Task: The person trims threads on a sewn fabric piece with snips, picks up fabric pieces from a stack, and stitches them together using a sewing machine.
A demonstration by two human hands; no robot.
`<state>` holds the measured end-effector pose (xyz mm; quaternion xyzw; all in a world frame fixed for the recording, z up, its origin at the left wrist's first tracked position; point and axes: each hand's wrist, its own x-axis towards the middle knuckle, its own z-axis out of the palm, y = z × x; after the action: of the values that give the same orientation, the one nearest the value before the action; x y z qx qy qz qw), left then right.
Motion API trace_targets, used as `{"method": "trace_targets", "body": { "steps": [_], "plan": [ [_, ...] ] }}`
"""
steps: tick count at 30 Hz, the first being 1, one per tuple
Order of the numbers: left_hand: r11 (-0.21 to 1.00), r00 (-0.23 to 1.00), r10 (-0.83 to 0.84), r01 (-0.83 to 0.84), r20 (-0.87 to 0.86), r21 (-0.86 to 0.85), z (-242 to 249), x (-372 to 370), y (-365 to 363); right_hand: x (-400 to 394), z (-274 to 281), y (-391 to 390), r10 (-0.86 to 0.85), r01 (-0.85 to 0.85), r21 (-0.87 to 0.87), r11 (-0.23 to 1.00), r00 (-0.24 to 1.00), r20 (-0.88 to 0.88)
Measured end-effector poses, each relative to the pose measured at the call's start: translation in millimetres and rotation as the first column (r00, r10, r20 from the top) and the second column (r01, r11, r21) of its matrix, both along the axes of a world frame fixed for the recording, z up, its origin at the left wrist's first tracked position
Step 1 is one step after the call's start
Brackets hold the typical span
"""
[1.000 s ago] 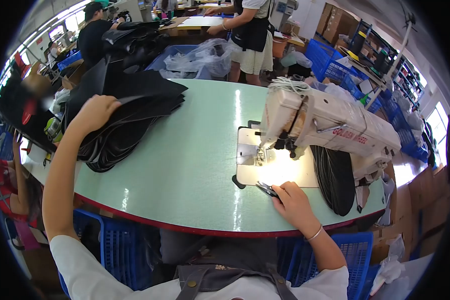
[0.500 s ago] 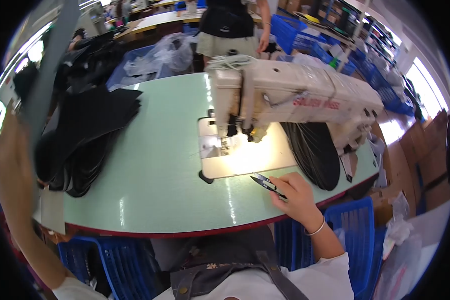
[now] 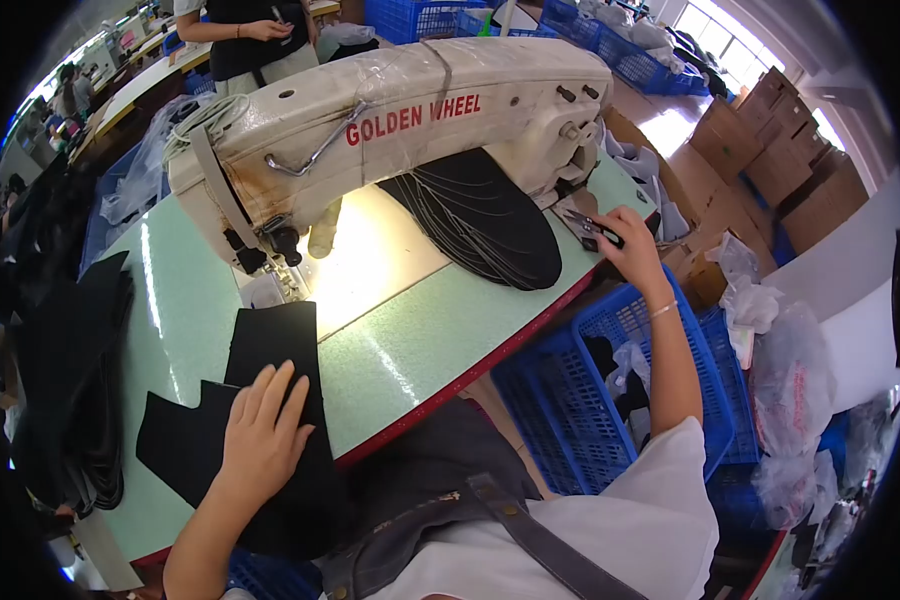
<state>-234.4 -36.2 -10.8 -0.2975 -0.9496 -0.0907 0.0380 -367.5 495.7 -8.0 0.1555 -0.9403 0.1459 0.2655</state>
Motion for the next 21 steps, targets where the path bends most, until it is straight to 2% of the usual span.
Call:
{"method": "trace_targets", "body": {
  "steps": [1,3,4,5,7,9,11,13,17,19,20,21],
  "plan": [
    [1.000,1.000,0.008,-0.008,0.004,0.006,-4,0,-1,-11,-2,5,0.017,-0.018,0.030,0.999,0.999,0.036],
    [0.988,0.990,0.137,-0.134,0.024,-0.079,-8,1,-3,-31,-12,11,0.052,-0.057,0.060,0.997,0.996,0.078],
    [0.972,0.970,0.219,-0.207,0.107,-0.115,-8,2,-4,-41,-17,10,0.060,-0.062,0.020,0.998,0.994,0.094],
    [0.968,0.965,0.237,-0.224,0.112,-0.117,-10,4,-5,-48,-22,9,0.068,-0.066,-0.023,0.998,0.991,0.111],
    [0.956,0.962,0.272,-0.269,0.012,-0.115,-17,7,-6,-50,-21,2,0.095,-0.097,0.036,0.995,0.994,0.059],
    [0.947,0.954,0.300,-0.299,-0.005,-0.115,-15,9,-5,-40,-8,-25,0.104,-0.061,0.225,0.972,0.977,-0.187],
    [0.957,0.956,0.284,-0.278,0.077,-0.083,-9,9,-4,-28,8,-68,0.193,-0.146,0.167,0.975,0.927,-0.321],
    [0.953,0.955,0.294,-0.291,0.036,-0.085,-11,9,-4,-22,24,-109,0.292,-0.253,0.158,0.955,0.895,-0.336],
    [0.958,0.959,0.282,-0.281,0.012,-0.046,-13,10,-5,-43,39,-167,0.365,-0.334,0.162,0.929,0.898,-0.246],
    [0.961,0.961,0.276,-0.276,0.003,-0.026,-15,11,-5,-58,43,-184,0.286,-0.249,0.224,0.942,0.946,-0.152],
    [0.962,0.962,0.273,-0.274,-0.009,-0.015,-15,11,-5,-67,41,-185,0.268,-0.269,0.130,0.954,0.963,0.025],
    [0.960,0.960,0.280,-0.280,-0.010,-0.009,-16,11,-6,-70,45,-184,0.274,-0.275,0.136,0.952,0.961,0.023]
  ]
}}
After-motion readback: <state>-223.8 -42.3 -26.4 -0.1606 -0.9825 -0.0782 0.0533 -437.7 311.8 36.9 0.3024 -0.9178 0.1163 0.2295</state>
